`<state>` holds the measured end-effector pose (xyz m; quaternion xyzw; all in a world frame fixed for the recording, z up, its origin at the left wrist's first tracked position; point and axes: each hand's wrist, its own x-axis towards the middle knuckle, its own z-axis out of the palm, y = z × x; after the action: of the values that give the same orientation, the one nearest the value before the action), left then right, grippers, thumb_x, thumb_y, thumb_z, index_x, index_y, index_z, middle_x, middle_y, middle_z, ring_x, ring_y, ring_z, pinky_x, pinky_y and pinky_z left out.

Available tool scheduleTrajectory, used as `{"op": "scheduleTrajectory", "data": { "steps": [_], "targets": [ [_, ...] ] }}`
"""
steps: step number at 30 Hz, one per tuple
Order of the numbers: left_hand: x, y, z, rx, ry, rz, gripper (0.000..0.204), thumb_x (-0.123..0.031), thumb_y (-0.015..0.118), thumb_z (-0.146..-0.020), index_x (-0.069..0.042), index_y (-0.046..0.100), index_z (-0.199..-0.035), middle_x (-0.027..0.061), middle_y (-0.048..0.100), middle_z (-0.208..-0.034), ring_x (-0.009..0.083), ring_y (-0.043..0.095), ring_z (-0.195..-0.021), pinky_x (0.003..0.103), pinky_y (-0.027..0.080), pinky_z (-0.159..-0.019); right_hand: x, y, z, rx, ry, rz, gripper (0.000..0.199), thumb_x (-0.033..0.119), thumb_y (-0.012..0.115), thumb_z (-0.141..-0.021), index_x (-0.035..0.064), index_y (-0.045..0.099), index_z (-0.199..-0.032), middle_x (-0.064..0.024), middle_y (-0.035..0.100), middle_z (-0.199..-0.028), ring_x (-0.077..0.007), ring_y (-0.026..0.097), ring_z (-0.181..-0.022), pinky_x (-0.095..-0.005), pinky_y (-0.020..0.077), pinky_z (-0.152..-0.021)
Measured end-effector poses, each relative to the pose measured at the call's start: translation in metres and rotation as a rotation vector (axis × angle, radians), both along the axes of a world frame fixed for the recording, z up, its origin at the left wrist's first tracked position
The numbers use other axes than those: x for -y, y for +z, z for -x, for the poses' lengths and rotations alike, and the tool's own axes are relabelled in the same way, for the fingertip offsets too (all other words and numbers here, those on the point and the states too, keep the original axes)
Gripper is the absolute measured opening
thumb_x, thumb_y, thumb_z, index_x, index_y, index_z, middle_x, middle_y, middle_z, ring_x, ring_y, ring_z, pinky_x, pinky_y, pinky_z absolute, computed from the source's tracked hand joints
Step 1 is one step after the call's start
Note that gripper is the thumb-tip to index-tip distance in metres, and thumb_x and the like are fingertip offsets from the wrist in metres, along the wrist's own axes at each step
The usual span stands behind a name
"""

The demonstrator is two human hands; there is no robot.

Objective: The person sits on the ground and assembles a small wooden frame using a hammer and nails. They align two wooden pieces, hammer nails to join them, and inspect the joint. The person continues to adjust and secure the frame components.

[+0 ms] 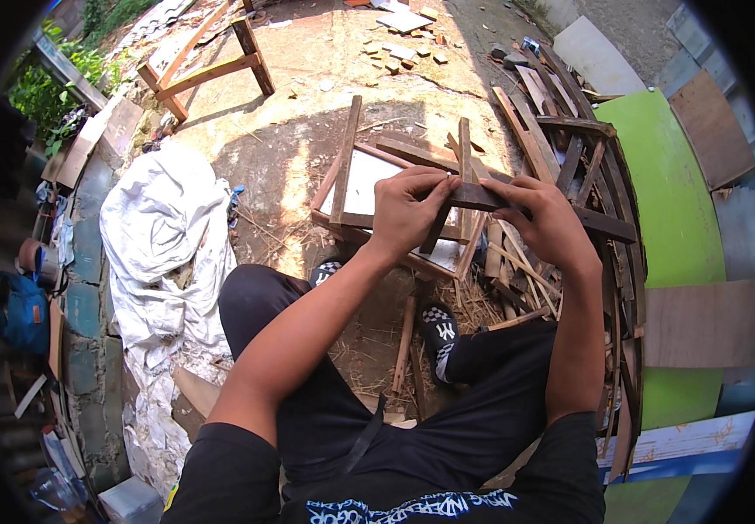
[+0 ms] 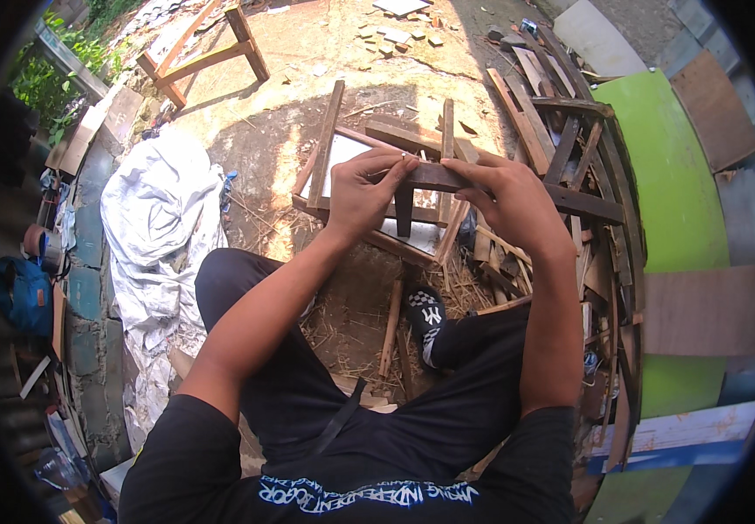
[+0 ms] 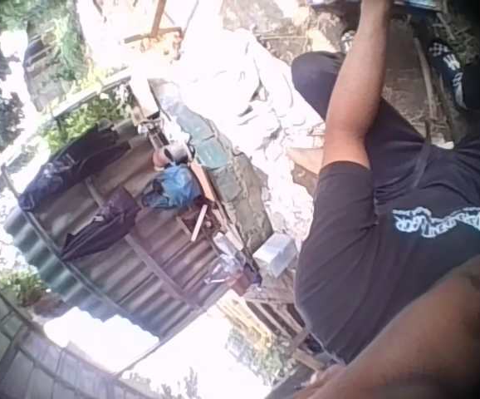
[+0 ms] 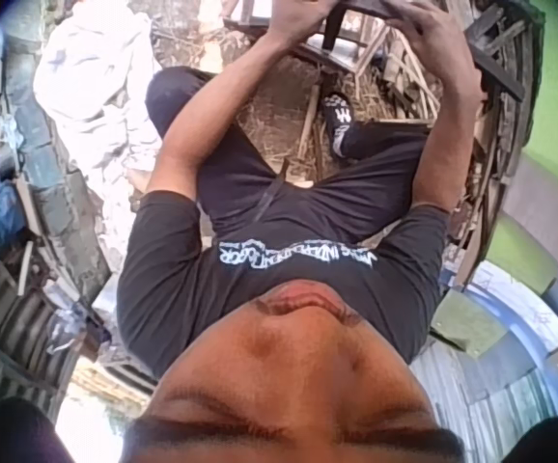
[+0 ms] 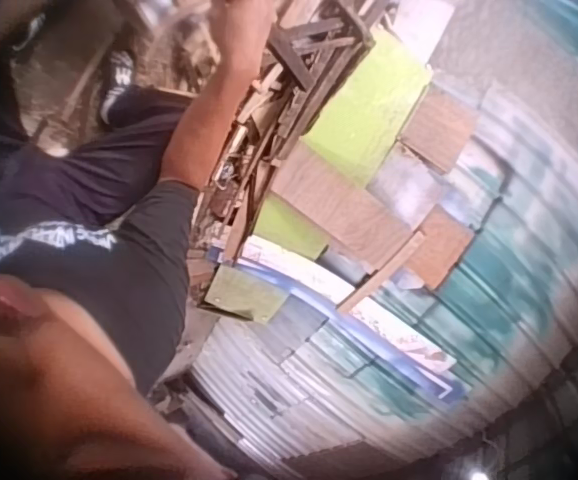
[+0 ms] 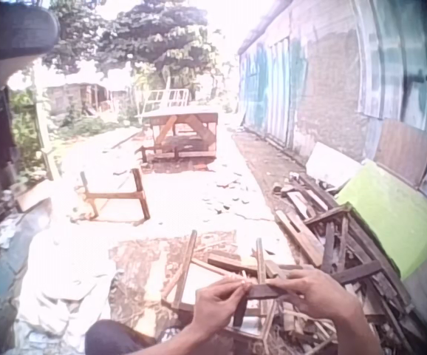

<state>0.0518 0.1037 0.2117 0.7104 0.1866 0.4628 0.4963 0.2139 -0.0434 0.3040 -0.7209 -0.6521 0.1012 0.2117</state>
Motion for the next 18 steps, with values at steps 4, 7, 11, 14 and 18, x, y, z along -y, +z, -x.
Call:
{"op": "scheduleTrajectory", "data": {
  "steps": [4,7,11,14,18],
  "targets": [
    [-0.001,-0.002,-0.002,0.032,-0.005,0.004,0.013,-0.011,0.078,-0.089,0.001,0.079,-0.094,0.0156,0.077,-0.089,0.0201,0.075,-0.077,0.030,0.056,-0.069,0.001,-0.002,-0.002,0.014,0.000,-0.011,0.049,0.005,0.073,-0.086,0.0111,0.067,-0.134,-0.0160,0.064,-0.097,-0.0359,0.061,-0.091,-0.0443,0.0484,-0.086],
    [-0.001,-0.005,0.000,-0.033,-0.039,0.035,0.015,-0.012,0.076,-0.093,0.001,0.079,-0.100,0.0122,0.077,-0.095,0.0130,0.070,-0.084,0.027,0.055,-0.074,0.001,-0.002,-0.002,0.026,-0.015,-0.005,0.047,0.007,0.073,-0.087,0.0139,0.067,-0.134,-0.0152,0.066,-0.098,-0.0359,0.063,-0.092,-0.0449,0.0494,-0.085],
    [0.000,-0.007,-0.001,0.010,-0.048,0.032,0.016,-0.014,0.077,-0.093,0.001,0.079,-0.100,0.0121,0.077,-0.094,0.0128,0.070,-0.084,0.027,0.054,-0.074,0.004,-0.005,-0.002,0.058,-0.039,-0.019,0.044,0.013,0.073,-0.089,0.0202,0.069,-0.132,-0.0134,0.068,-0.101,-0.0360,0.066,-0.094,-0.0461,0.0513,-0.084],
    [0.000,-0.006,-0.001,0.014,-0.040,0.027,0.016,-0.013,0.077,-0.092,0.002,0.079,-0.098,0.0130,0.077,-0.091,0.0148,0.071,-0.081,0.028,0.054,-0.072,0.005,-0.006,-0.001,0.073,-0.050,-0.023,0.046,0.013,0.074,-0.089,0.0219,0.068,-0.134,-0.0128,0.068,-0.101,-0.0351,0.066,-0.094,-0.0454,0.0515,-0.083],
    [0.000,-0.001,0.000,0.001,-0.029,0.020,0.014,-0.010,0.078,-0.089,0.003,0.078,-0.093,0.0157,0.077,-0.088,0.0197,0.074,-0.077,0.031,0.056,-0.069,0.009,-0.011,0.003,0.129,-0.057,-0.086,0.052,0.010,0.073,-0.088,0.0191,0.065,-0.138,-0.0113,0.065,-0.099,-0.0335,0.061,-0.095,-0.0427,0.0477,-0.088]
  ]
}}
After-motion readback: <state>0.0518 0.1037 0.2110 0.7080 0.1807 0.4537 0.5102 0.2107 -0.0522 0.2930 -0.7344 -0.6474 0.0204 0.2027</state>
